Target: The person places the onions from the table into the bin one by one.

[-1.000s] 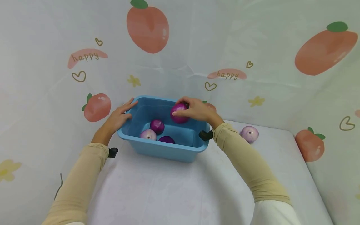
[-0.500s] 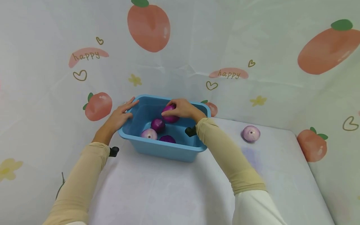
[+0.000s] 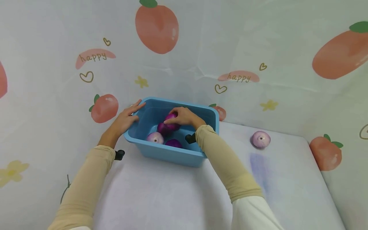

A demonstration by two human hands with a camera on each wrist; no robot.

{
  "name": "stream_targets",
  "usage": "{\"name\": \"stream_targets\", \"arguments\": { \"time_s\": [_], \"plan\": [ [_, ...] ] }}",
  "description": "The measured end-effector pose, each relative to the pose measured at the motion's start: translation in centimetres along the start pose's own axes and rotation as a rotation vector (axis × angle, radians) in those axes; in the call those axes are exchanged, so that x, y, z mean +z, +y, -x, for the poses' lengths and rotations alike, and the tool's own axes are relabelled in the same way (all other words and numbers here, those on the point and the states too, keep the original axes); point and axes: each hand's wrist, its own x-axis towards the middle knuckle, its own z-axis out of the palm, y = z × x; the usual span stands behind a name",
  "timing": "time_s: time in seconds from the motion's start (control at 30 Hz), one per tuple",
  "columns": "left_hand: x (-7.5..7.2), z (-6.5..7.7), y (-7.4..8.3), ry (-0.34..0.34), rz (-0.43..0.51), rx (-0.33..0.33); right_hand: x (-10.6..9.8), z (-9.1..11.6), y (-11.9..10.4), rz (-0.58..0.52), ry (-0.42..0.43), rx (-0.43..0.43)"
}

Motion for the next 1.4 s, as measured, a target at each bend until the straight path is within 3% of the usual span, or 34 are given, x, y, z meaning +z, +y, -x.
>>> {"name": "stream_targets", "arguments": {
  "time_s": [0.5,0.93,1.17,1.4],
  "plan": [
    [0.2,0.5,0.0,-0.004,0.015,-0.02,1.6,0.9,1.7,-0.015,-0.076,0.18],
    [-0.1,0.2,0.1,0.007,0.011,-0.003,1.5,0.8,1.7,-0.076,-0.035,0.185],
    [0.0,0.3,0.0,0.003,0.019,-0.012,1.4,0.6,1.5,-0.189,-0.107,0.22],
    [0.0,0.2,0.0,0.015,0.034,-0.009,1.4,0.5,1.6,-0.187,-0.123,0.236]
  ]
}}
